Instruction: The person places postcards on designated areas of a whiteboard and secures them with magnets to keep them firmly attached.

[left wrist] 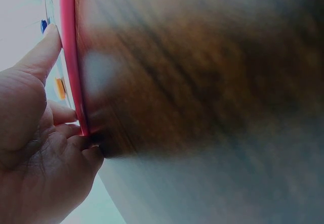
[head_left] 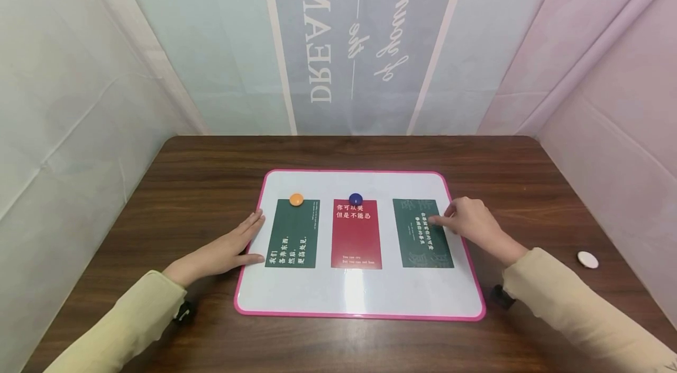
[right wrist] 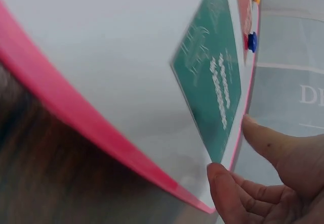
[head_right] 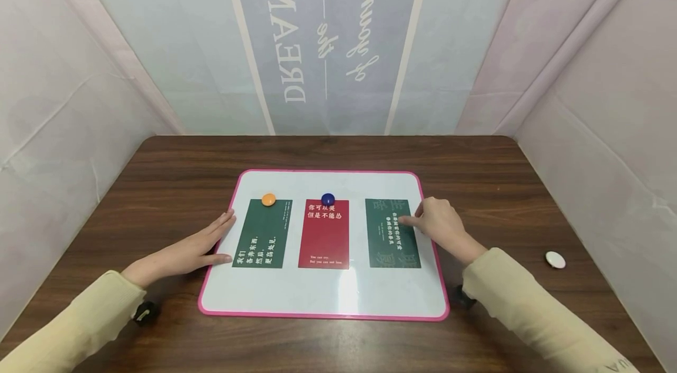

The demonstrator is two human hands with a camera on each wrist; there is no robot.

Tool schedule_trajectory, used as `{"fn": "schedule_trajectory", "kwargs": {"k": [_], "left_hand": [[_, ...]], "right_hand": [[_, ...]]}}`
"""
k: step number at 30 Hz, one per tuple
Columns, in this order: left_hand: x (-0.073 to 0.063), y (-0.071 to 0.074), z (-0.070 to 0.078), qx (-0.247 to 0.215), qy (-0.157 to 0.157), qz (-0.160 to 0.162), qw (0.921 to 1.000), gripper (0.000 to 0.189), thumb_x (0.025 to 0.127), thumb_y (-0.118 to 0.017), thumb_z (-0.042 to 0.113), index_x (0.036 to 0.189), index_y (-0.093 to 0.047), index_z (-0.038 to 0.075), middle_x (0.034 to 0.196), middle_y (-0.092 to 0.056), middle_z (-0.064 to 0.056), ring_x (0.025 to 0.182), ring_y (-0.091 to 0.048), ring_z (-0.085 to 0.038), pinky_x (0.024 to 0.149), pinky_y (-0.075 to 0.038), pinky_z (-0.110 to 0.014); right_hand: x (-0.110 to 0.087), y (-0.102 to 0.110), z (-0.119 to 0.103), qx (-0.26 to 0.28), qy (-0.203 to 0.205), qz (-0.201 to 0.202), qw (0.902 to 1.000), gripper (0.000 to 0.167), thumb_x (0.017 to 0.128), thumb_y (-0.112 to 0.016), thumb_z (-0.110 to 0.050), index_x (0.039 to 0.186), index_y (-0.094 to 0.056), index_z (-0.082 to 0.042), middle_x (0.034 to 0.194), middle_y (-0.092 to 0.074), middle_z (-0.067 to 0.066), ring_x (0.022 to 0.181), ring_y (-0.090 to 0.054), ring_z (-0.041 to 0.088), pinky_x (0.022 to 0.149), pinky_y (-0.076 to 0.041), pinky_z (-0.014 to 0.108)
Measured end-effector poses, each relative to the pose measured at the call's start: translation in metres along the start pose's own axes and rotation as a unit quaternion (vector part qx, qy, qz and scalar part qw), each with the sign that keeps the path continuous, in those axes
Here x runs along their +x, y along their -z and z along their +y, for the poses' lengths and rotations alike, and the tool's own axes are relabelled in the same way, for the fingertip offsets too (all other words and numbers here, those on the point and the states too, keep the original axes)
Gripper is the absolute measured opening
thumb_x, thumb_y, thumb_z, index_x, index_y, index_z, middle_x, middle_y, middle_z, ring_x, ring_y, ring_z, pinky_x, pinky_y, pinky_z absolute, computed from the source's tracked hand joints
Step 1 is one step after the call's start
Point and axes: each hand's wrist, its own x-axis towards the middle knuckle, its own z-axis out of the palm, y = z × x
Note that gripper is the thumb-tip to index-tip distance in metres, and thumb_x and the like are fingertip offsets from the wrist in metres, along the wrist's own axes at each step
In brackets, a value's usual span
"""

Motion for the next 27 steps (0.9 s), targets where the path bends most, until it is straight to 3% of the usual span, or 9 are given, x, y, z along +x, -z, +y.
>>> {"fn": "schedule_trajectory", "kwargs": {"k": [5,11,27], "left_hand": [[-0.001,0.0,0.0,-0.002,0.005,-0.002,1.0,0.089,0.083,-0.063,0.042,0.144,-0.015,-0.001,0.151,-0.008,-0.019,0.137,-0.011,-0.036,0.104,-0.025,-0.05],[-0.002,0.001,0.002,-0.003,0.004,0.0,1.0,0.089,0.083,-0.062,0.042,0.144,-0.016,-0.002,0.151,-0.008,-0.019,0.137,-0.01,-0.036,0.104,-0.025,-0.05],[0.0,0.0,0.002,-0.003,0.006,-0.003,1.0,0.089,0.082,-0.063,0.041,0.144,-0.015,-0.001,0.151,-0.007,-0.018,0.137,-0.01,-0.035,0.104,-0.025,-0.05]], "right_hand": [[-0.001,0.006,0.003,-0.021,0.025,0.016,0.9993,0.039,0.082,-0.067,-0.026,0.096,-0.062,0.011,0.076,-0.063,0.016,0.059,-0.052,0.018,0.05,-0.042,0.026],[0.0,0.01,0.013,-0.041,0.027,0.017,0.9987,0.03,0.083,-0.065,-0.013,0.099,-0.06,0.012,0.082,-0.063,0.021,0.061,-0.054,0.019,0.054,-0.046,0.029],[-0.006,0.034,0.048,-0.04,0.022,0.003,0.9989,0.034,0.084,-0.062,-0.015,0.099,-0.057,0.016,0.086,-0.061,0.028,0.07,-0.059,0.03,0.062,-0.051,0.044]]}}
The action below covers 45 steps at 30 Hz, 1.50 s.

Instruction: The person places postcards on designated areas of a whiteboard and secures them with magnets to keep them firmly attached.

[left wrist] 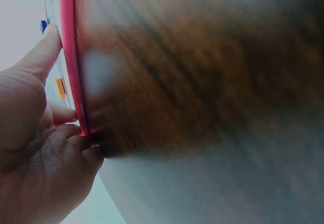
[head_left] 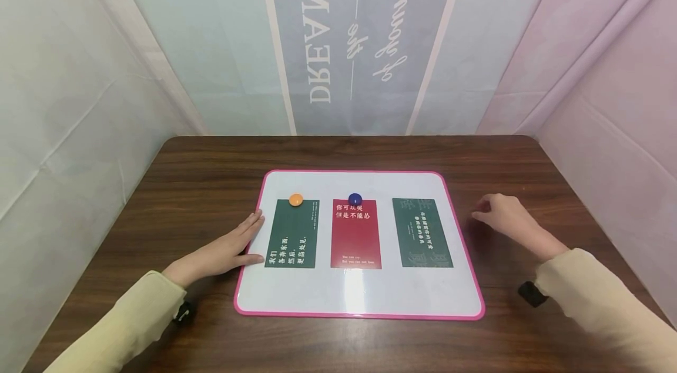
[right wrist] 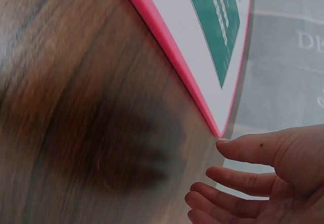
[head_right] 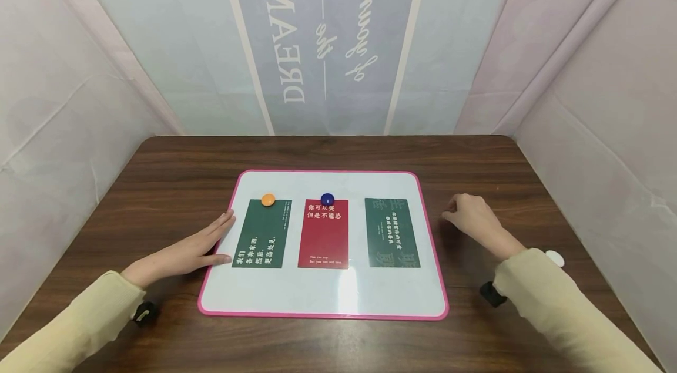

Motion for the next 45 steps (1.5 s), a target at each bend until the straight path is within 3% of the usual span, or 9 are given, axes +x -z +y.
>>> {"fn": "schedule_trajectory", "kwargs": {"k": [10,26,45], "left_hand": [[0.0,0.001,0.001,0.004,-0.003,0.002,1.0,0.088,0.083,-0.063,0.04,0.144,-0.016,-0.002,0.151,-0.008,-0.019,0.136,-0.012,-0.036,0.104,-0.025,-0.05],[-0.001,0.002,0.001,0.003,-0.007,0.005,1.0,0.089,0.082,-0.063,0.041,0.143,-0.016,-0.003,0.15,-0.008,-0.02,0.136,-0.012,-0.037,0.103,-0.026,-0.05],[-0.001,0.001,0.002,0.004,-0.001,0.001,1.0,0.087,0.083,-0.063,0.039,0.143,-0.016,-0.003,0.15,-0.008,-0.02,0.136,-0.013,-0.036,0.104,-0.025,-0.05]], "right_hand": [[-0.004,0.016,0.025,-0.002,-0.004,-0.002,1.0,0.042,0.084,-0.061,-0.022,0.098,-0.056,0.017,0.089,-0.06,0.031,0.079,-0.058,0.041,0.064,-0.049,0.048],[-0.016,0.033,0.056,0.0,-0.06,-0.017,0.9981,0.057,0.087,-0.057,-0.041,0.107,-0.055,0.012,0.111,-0.052,0.036,0.097,-0.045,0.055,0.072,-0.042,0.055],[-0.027,0.041,0.095,0.008,-0.054,0.021,0.9983,0.047,0.084,-0.062,-0.03,0.104,-0.058,0.013,0.101,-0.059,0.032,0.093,-0.049,0.053,0.07,-0.043,0.05]]}}
